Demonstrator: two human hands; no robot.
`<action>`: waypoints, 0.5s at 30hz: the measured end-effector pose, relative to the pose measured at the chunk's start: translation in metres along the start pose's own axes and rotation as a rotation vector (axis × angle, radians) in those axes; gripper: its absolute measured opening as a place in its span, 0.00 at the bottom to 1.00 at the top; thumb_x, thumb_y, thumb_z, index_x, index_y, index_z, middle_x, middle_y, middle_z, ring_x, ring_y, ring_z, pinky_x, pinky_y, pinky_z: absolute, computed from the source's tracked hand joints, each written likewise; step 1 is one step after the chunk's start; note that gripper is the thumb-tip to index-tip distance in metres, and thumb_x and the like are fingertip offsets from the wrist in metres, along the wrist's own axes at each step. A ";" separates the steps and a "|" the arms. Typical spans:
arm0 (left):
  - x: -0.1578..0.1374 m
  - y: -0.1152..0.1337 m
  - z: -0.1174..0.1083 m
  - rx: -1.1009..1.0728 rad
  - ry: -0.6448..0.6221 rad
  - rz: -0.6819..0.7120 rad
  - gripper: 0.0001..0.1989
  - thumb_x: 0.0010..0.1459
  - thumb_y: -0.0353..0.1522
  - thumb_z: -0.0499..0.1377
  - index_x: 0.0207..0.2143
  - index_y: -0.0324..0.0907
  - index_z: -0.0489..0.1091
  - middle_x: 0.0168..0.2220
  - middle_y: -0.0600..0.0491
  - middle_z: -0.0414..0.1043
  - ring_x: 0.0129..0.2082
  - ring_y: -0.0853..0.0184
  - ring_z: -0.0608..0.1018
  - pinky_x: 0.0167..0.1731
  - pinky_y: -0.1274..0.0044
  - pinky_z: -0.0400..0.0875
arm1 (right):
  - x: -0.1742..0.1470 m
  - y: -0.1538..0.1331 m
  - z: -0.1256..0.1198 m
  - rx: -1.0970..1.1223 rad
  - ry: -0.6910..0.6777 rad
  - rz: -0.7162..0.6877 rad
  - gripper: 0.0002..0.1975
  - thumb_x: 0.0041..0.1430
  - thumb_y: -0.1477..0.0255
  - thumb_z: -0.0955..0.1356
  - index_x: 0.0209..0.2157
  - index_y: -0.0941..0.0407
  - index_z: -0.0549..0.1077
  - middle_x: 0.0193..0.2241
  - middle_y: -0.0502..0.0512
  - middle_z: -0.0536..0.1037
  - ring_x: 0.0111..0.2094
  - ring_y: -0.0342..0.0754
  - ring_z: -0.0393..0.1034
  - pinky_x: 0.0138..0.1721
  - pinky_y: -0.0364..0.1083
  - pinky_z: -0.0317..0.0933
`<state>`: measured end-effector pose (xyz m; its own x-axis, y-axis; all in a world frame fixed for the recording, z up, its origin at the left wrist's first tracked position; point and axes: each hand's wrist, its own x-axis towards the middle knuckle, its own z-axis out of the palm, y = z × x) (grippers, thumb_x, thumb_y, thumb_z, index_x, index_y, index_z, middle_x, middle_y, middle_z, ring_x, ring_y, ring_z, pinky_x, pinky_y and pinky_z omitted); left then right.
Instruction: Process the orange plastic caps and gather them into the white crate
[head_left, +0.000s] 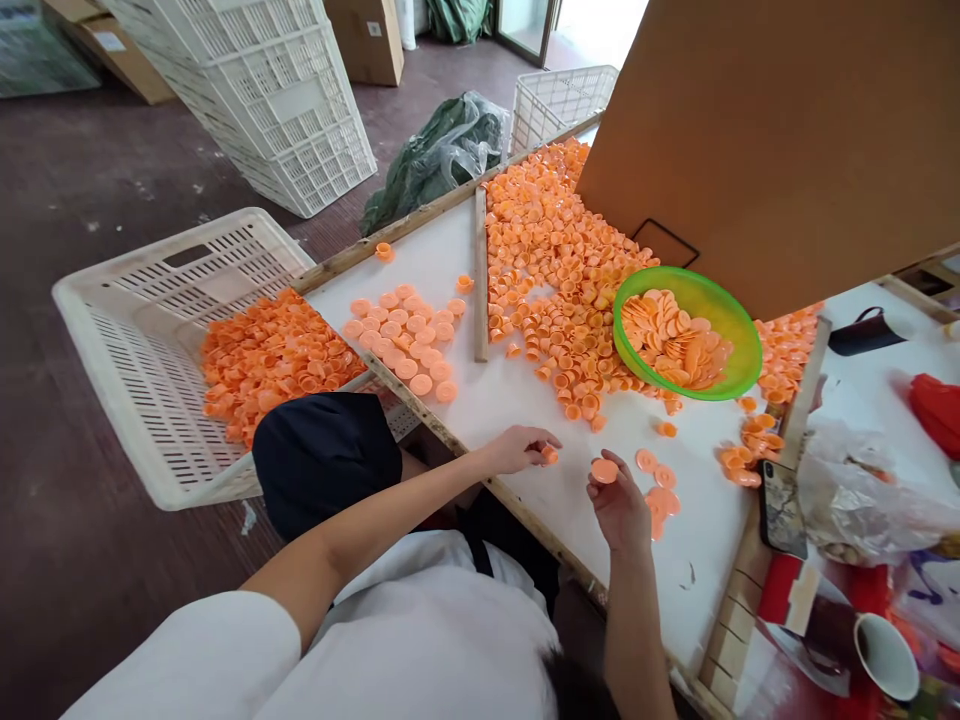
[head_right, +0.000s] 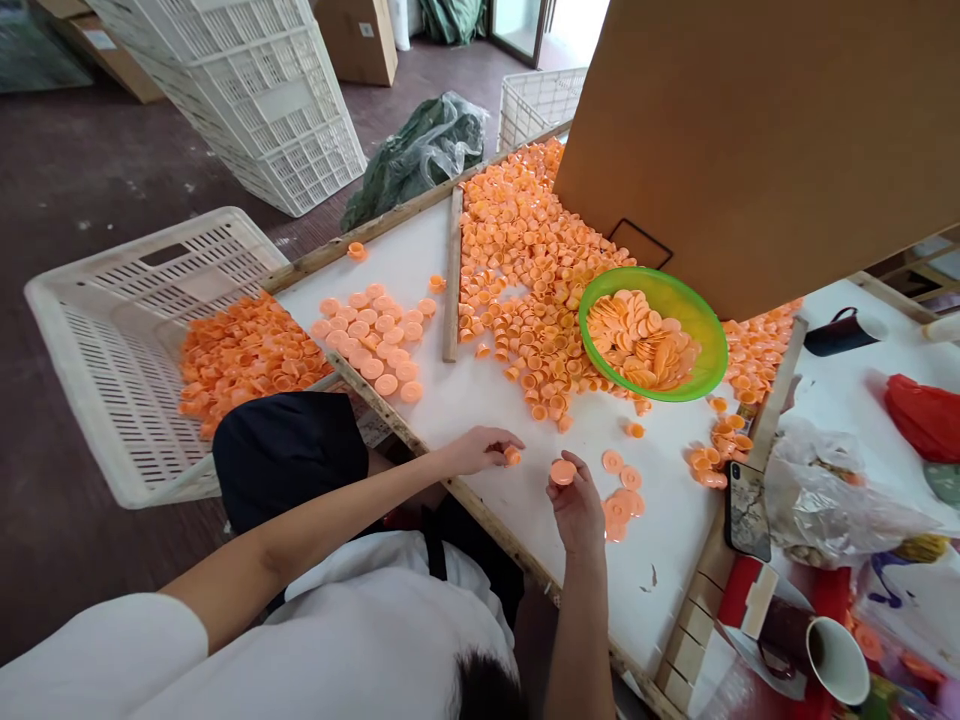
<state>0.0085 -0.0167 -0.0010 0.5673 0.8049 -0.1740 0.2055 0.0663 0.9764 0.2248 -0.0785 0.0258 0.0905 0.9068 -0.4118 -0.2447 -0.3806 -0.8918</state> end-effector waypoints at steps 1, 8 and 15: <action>0.001 0.000 0.002 0.061 -0.011 0.020 0.18 0.50 0.24 0.55 0.44 0.44 0.72 0.32 0.55 0.73 0.33 0.70 0.74 0.37 0.79 0.68 | 0.002 0.004 0.004 0.056 -0.010 0.023 0.19 0.51 0.58 0.65 0.43 0.51 0.70 0.37 0.54 0.72 0.30 0.45 0.67 0.29 0.46 0.65; -0.005 -0.003 -0.003 0.420 0.072 0.142 0.12 0.55 0.28 0.57 0.42 0.44 0.73 0.39 0.51 0.67 0.38 0.68 0.71 0.41 0.78 0.65 | 0.007 0.021 0.018 0.038 0.020 0.066 0.18 0.44 0.65 0.73 0.38 0.53 0.71 0.30 0.50 0.72 0.29 0.42 0.68 0.31 0.44 0.67; -0.008 -0.002 -0.012 0.415 0.098 0.085 0.16 0.52 0.28 0.59 0.45 0.44 0.70 0.41 0.51 0.65 0.34 0.70 0.71 0.38 0.77 0.67 | 0.008 0.018 0.027 -0.205 0.072 0.024 0.22 0.43 0.61 0.73 0.39 0.56 0.71 0.34 0.53 0.74 0.34 0.46 0.71 0.37 0.49 0.70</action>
<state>-0.0058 -0.0166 0.0001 0.5214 0.8510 -0.0628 0.4759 -0.2289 0.8492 0.1953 -0.0733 0.0109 0.1577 0.8842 -0.4396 -0.0469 -0.4380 -0.8978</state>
